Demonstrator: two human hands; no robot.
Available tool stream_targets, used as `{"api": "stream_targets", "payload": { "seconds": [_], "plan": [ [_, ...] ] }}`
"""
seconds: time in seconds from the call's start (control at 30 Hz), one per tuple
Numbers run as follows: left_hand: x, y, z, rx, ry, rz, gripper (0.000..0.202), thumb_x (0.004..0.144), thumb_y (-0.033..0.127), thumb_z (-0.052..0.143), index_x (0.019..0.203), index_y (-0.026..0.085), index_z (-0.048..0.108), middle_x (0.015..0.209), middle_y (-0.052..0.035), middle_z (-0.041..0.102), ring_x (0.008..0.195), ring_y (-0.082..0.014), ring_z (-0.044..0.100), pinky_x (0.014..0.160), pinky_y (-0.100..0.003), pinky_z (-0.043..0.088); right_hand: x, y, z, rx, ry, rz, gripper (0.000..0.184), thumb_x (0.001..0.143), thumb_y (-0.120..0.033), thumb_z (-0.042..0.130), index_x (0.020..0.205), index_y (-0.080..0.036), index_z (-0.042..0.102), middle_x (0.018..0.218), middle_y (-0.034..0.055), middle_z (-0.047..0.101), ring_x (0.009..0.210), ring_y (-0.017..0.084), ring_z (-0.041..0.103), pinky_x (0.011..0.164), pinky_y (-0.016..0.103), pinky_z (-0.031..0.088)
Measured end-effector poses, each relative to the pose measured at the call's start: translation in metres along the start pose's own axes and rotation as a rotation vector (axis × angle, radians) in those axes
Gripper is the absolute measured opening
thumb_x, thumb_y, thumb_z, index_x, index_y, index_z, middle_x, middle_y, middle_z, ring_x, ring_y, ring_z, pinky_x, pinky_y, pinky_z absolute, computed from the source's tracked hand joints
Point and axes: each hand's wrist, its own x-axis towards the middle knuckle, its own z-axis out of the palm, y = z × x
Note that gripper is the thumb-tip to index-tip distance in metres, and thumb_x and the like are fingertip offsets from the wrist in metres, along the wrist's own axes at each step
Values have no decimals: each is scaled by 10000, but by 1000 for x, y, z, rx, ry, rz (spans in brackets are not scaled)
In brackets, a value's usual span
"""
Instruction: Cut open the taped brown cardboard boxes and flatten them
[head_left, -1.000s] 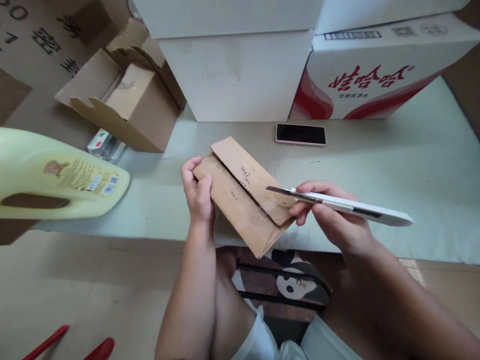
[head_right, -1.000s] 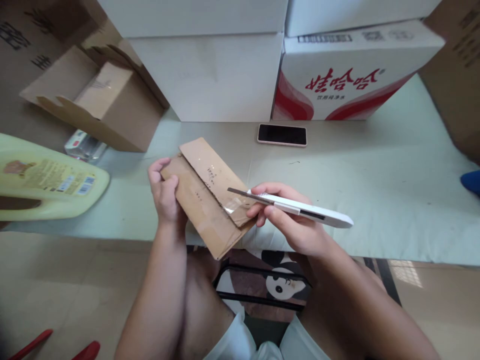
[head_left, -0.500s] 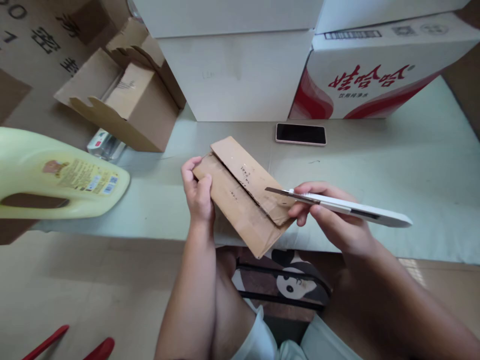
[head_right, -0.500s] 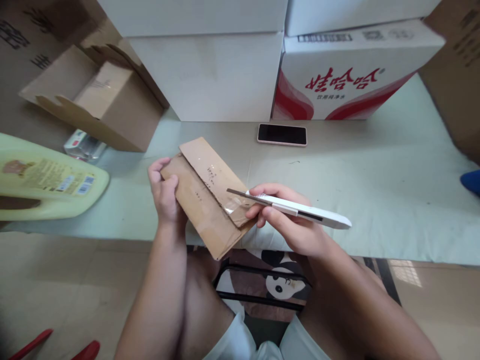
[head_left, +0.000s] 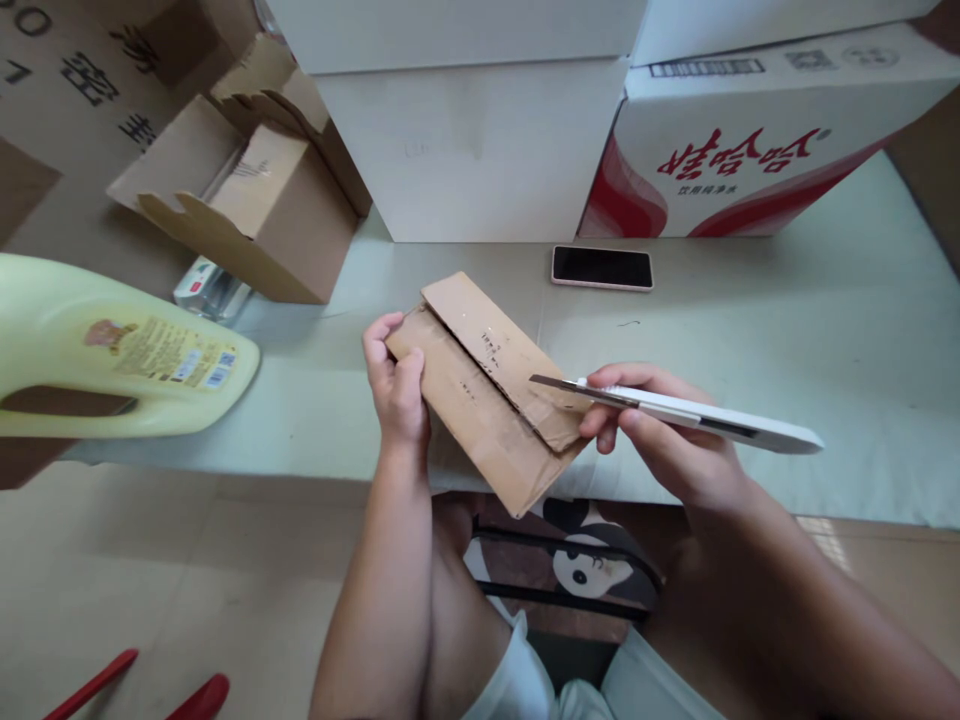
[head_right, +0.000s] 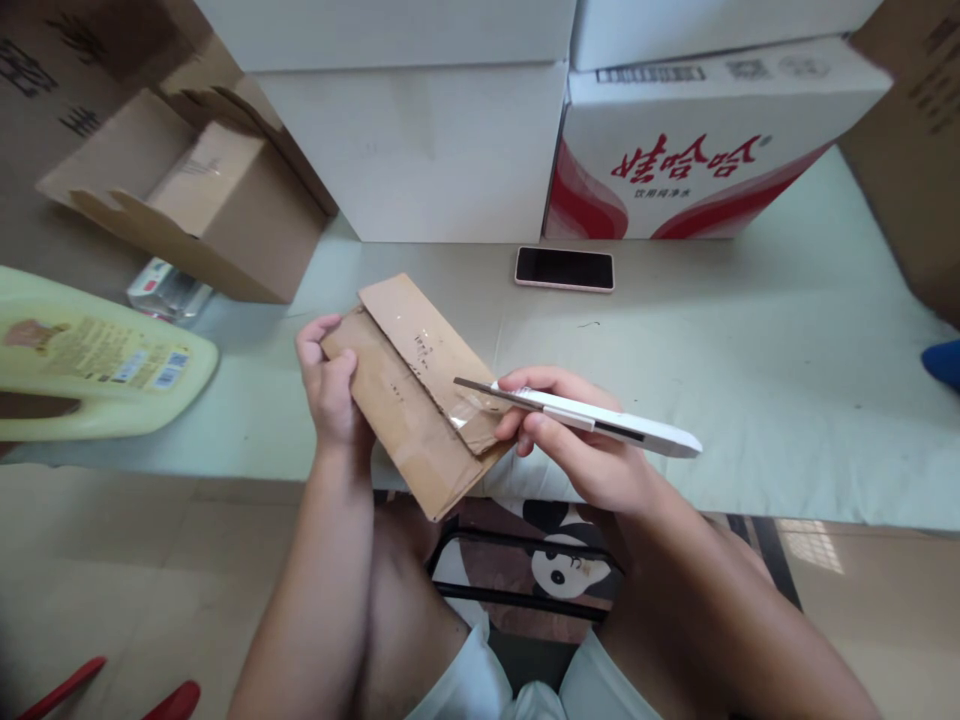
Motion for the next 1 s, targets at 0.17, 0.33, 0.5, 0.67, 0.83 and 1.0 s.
{"api": "stream_targets", "payload": {
  "seconds": [0.17,0.33,0.5,0.67,0.83,1.0],
  "plan": [
    [0,1,0,-20,9,-17,537,780,572,715,1183,260,548,1085,-65,596,888,-208,582,798,-363,507,0,0,0,1,0,3,287,940,-461,684,1095,-219,684,787,44,751,626,153,666,570,286,590],
    [0,1,1,-18,16,-4,540,774,578,722,1173,254,554,1074,-65,601,883,-203,580,787,-355,508,-1,0,1,0,-7,-11,250,946,-434,682,1092,-232,690,774,36,746,624,146,657,562,275,580],
    [0,0,1,0,9,9,499,804,554,703,1180,262,556,1115,-72,605,920,-216,595,823,-378,514,0,0,2,-22,1,-3,298,929,-488,684,1071,-226,690,730,33,721,601,155,642,534,287,563],
    [-1,-3,-2,31,-18,24,503,832,557,675,1215,262,536,1190,-78,600,1012,-243,611,908,-411,520,0,0,3,-24,6,0,302,927,-495,683,1069,-229,692,717,32,706,606,155,636,525,282,553],
    [-1,-4,-3,22,-23,15,504,833,548,671,1222,262,529,1151,-77,599,989,-242,616,883,-402,529,-1,1,2,-32,-5,-14,271,939,-454,681,1080,-223,698,729,26,711,613,144,638,536,266,554],
    [-1,-2,-1,9,-6,5,505,815,541,683,1206,257,539,1138,-77,599,946,-225,613,848,-381,531,-1,1,2,-30,-11,-14,243,950,-427,677,1088,-228,697,738,20,718,619,135,638,543,251,554]
  ]
}}
